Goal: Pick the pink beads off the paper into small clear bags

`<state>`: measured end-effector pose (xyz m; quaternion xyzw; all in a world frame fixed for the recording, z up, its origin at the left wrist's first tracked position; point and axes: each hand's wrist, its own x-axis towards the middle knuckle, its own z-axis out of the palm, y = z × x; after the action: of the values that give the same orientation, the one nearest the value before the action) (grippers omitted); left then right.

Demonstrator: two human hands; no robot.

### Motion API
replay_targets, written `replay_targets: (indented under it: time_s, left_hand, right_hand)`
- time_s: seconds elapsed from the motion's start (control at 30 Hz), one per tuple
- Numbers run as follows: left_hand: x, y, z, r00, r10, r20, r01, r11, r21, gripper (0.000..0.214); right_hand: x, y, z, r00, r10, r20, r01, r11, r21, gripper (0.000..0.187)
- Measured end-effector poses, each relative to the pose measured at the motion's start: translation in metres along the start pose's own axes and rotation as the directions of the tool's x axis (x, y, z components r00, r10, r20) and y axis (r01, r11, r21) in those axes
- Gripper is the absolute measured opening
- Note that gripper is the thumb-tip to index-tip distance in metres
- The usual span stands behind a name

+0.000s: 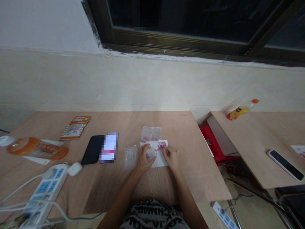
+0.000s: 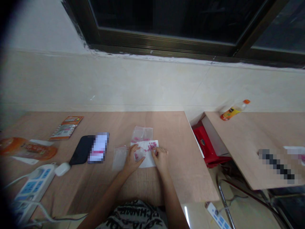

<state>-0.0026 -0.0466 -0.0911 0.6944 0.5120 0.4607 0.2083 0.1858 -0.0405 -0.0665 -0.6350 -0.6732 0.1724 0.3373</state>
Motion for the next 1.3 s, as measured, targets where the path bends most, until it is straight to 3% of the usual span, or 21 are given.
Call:
replay_targets:
  time_s: [0.17, 0.47, 0.6, 0.83, 1.07, 1.3]
  left_hand:
    - [0.001, 0.002, -0.001, 0.999, 0.054, 0.002, -0.054, 0.995, 0.09, 0.064]
    - [0.009, 0.024, -0.011, 0.999, -0.029, 0.017, 0.027, 0.995, 0.094, 0.062]
    - [0.014, 0.025, -0.022, 0.993, -0.088, 0.084, 0.089, 0.996, -0.007, 0.056]
    - [0.026, 0.01, -0.039, 0.954, -0.267, 0.136, 0.287, 0.946, -0.152, 0.025]
    - [0.032, 0.017, -0.041, 0.927, -0.329, 0.181, 0.366, 0.901, -0.233, 0.022]
    - [0.029, 0.017, -0.036, 0.929, -0.343, 0.141, 0.371, 0.872, -0.318, 0.023]
  right_hand:
    - [0.001, 0.0, -0.001, 1.0, 0.03, -0.006, -0.03, 0.999, 0.041, 0.03]
    - [-0.002, -0.02, 0.002, 0.962, -0.077, 0.261, -0.01, 0.949, 0.315, 0.026]
    - [-0.001, -0.022, 0.0, 0.96, -0.097, 0.261, -0.001, 0.936, 0.352, 0.028]
    - [0.003, -0.017, -0.005, 0.949, -0.166, 0.268, 0.083, 0.951, 0.297, 0.03]
    - [0.005, -0.014, -0.004, 0.949, -0.178, 0.26, 0.138, 0.976, 0.168, 0.024]
    - [0.005, -0.012, 0.002, 0.95, -0.192, 0.245, 0.133, 0.962, 0.24, 0.019]
